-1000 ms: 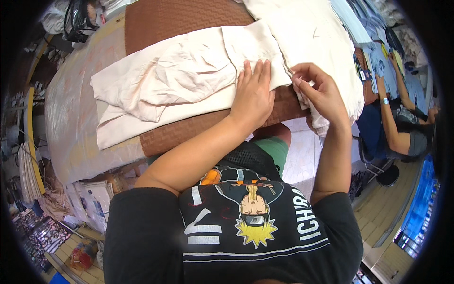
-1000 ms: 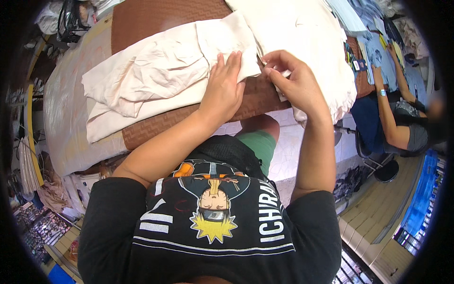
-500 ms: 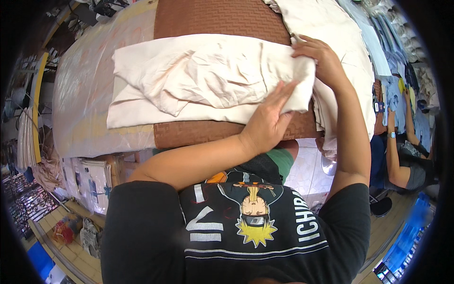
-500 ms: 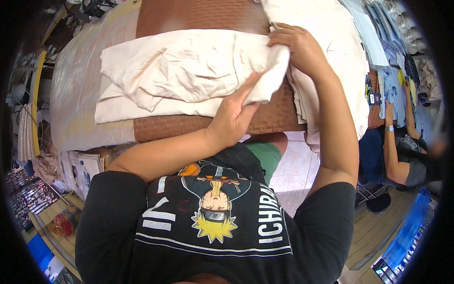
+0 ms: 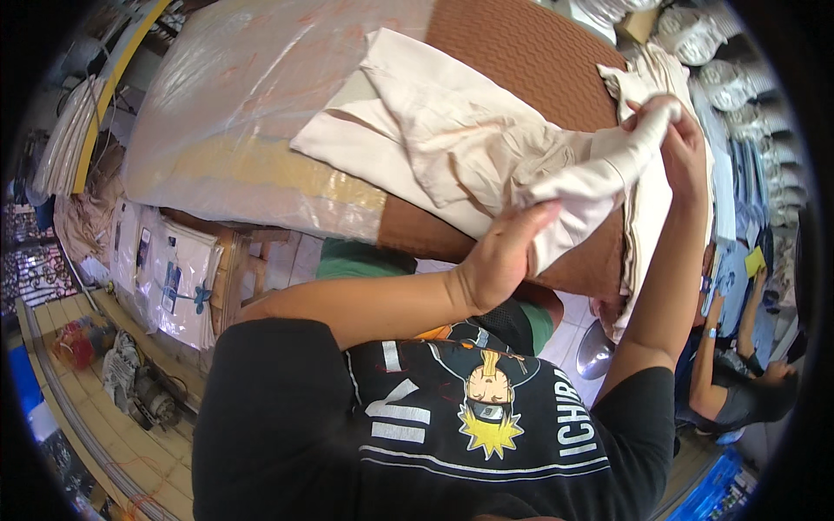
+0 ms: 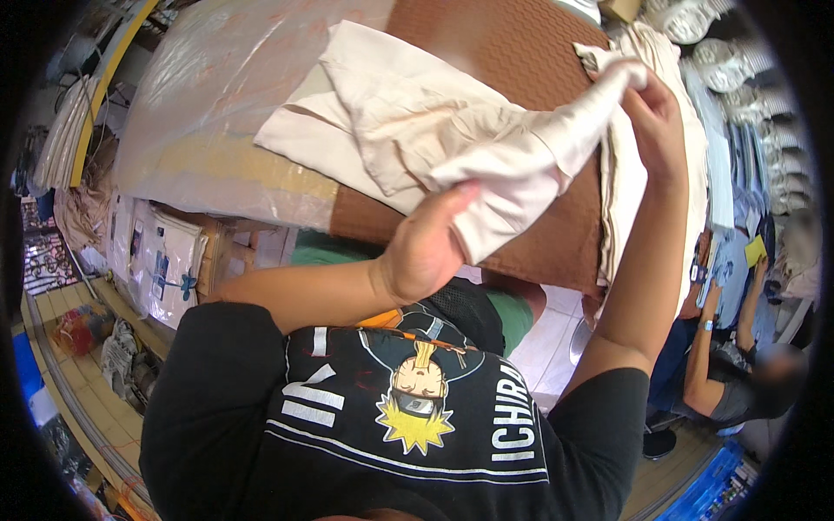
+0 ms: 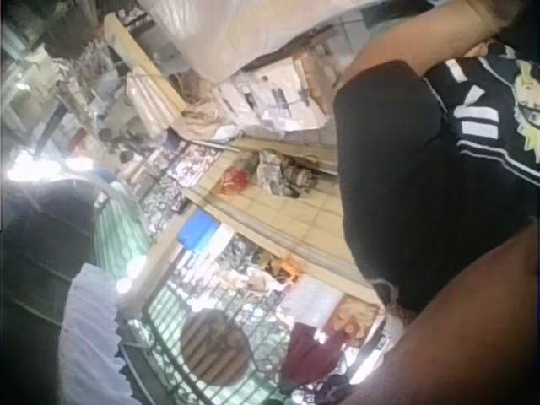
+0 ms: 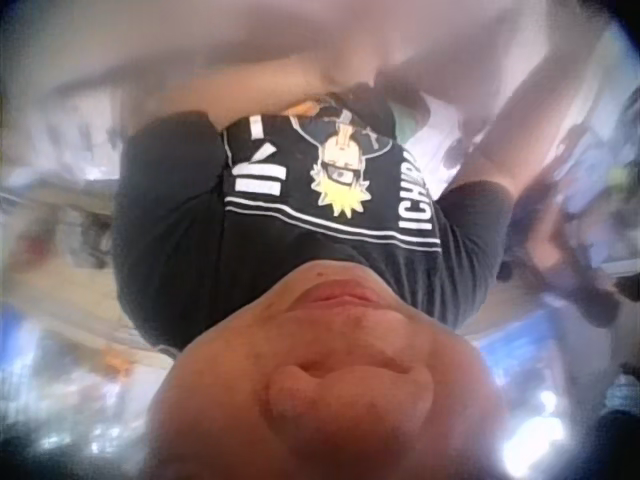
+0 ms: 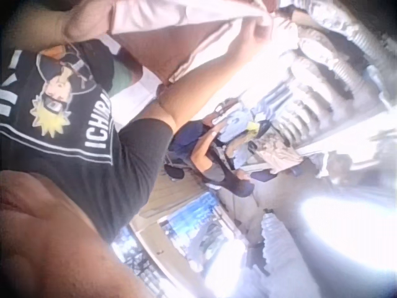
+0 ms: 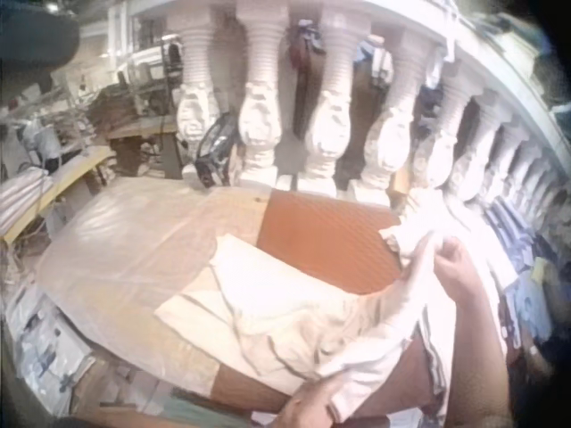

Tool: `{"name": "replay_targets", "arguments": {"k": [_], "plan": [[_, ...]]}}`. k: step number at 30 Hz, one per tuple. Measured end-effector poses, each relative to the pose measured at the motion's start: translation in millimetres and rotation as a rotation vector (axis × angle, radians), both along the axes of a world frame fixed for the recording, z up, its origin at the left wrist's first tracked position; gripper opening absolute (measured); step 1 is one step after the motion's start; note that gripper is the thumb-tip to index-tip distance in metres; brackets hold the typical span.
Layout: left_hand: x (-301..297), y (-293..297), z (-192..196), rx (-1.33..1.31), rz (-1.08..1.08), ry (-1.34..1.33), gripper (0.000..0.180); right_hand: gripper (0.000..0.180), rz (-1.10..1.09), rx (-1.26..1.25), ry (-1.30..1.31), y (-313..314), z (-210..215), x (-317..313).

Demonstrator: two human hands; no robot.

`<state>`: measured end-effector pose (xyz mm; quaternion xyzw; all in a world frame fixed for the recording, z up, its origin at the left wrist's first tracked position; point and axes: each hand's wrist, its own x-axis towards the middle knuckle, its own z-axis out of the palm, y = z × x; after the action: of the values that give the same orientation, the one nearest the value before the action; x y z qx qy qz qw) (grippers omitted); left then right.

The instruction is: The person takes a beige shirt from a stack, spreads it out on a work surface, uses snips to trim loose threads, inserts a cardboard sheet, and folds the shirt into a compact shape.

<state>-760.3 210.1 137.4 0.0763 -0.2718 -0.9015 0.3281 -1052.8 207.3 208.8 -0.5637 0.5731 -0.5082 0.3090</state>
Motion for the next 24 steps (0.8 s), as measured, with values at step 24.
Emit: {"name": "replay_targets", "arguments": {"k": [24], "plan": [[145.3,-173.9,-54.0,-0.432,0.540,-0.952,0.024,0.034,0.175,0.394,0.709,-244.3,-92.6,159.2]]}}
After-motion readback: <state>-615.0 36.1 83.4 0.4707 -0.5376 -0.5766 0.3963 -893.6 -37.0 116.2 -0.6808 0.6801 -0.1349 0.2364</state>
